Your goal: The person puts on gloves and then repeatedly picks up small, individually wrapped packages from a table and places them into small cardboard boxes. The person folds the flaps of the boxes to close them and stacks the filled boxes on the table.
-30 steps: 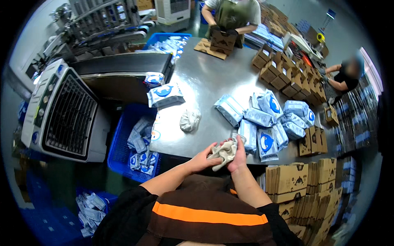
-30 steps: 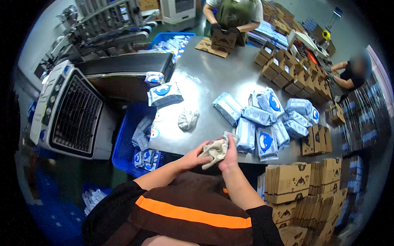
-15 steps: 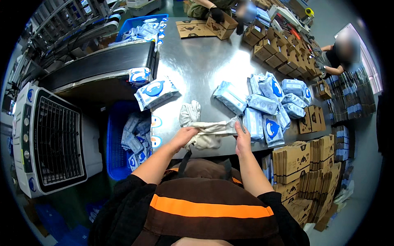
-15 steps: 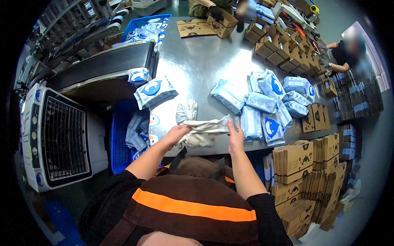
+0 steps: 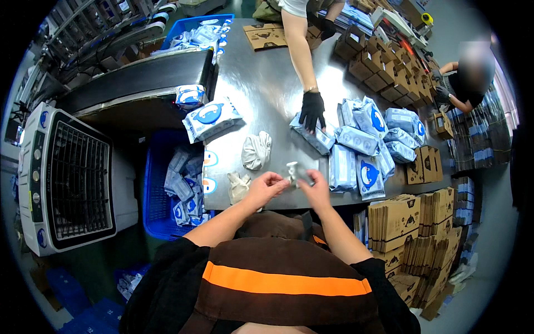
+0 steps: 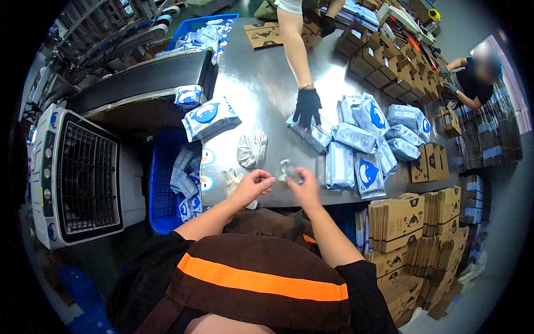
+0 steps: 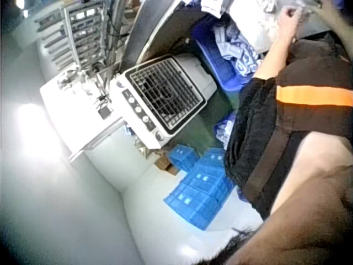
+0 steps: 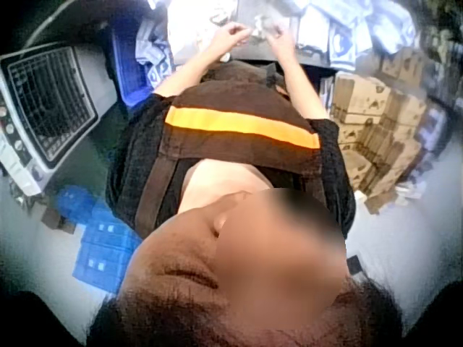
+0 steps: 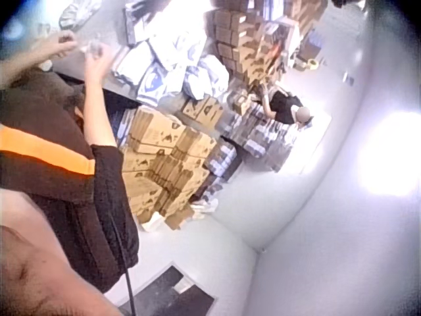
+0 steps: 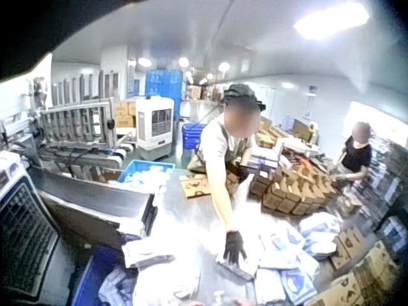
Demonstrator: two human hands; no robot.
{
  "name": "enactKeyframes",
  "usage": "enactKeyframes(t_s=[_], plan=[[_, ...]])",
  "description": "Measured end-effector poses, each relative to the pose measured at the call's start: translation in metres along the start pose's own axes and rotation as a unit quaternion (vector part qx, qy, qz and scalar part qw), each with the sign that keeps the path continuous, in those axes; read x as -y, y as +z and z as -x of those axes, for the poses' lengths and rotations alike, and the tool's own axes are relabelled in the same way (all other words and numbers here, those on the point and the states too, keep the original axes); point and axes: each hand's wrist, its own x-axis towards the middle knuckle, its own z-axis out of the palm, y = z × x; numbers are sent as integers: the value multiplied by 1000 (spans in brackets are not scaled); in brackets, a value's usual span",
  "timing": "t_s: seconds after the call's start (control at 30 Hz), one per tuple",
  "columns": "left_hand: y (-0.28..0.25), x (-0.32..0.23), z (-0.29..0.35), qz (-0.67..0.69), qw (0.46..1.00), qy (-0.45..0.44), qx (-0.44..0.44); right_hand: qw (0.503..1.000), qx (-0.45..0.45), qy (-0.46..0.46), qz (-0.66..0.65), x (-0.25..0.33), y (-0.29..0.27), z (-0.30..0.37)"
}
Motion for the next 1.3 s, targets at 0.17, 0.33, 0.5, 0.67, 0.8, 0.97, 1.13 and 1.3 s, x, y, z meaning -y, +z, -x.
enactKeyframes(t_s=[0.17, 0.33, 0.5, 0.67, 0.8, 0.97, 1.13, 1.3], plan=[[5, 8, -8, -26, 1000, 7, 12, 994, 93, -66, 6, 33, 13, 35], [14, 21, 10, -41, 998, -53, 3, 962, 183, 170, -107, 2, 9, 40], [13, 26, 21, -383, 883, 224, -153, 934, 18, 209, -289, -13, 11, 41], [21, 17, 26, -579, 754, 298, -91, 996, -9, -71, -56, 27, 15, 51], [11, 2, 5, -281, 949, -112, -87, 980, 56, -192, 21, 59, 17, 58], [4, -11, -2, 298, 947, -112, -41, 972, 30, -231, 11, 86, 26, 54], [4, -30, 0, 443, 894, -41, 44, 966, 41, -255, 8, 104, 29, 53], [15, -51, 9, 296, 955, -32, 4, 974, 41, -222, -12, 111, 24, 53]])
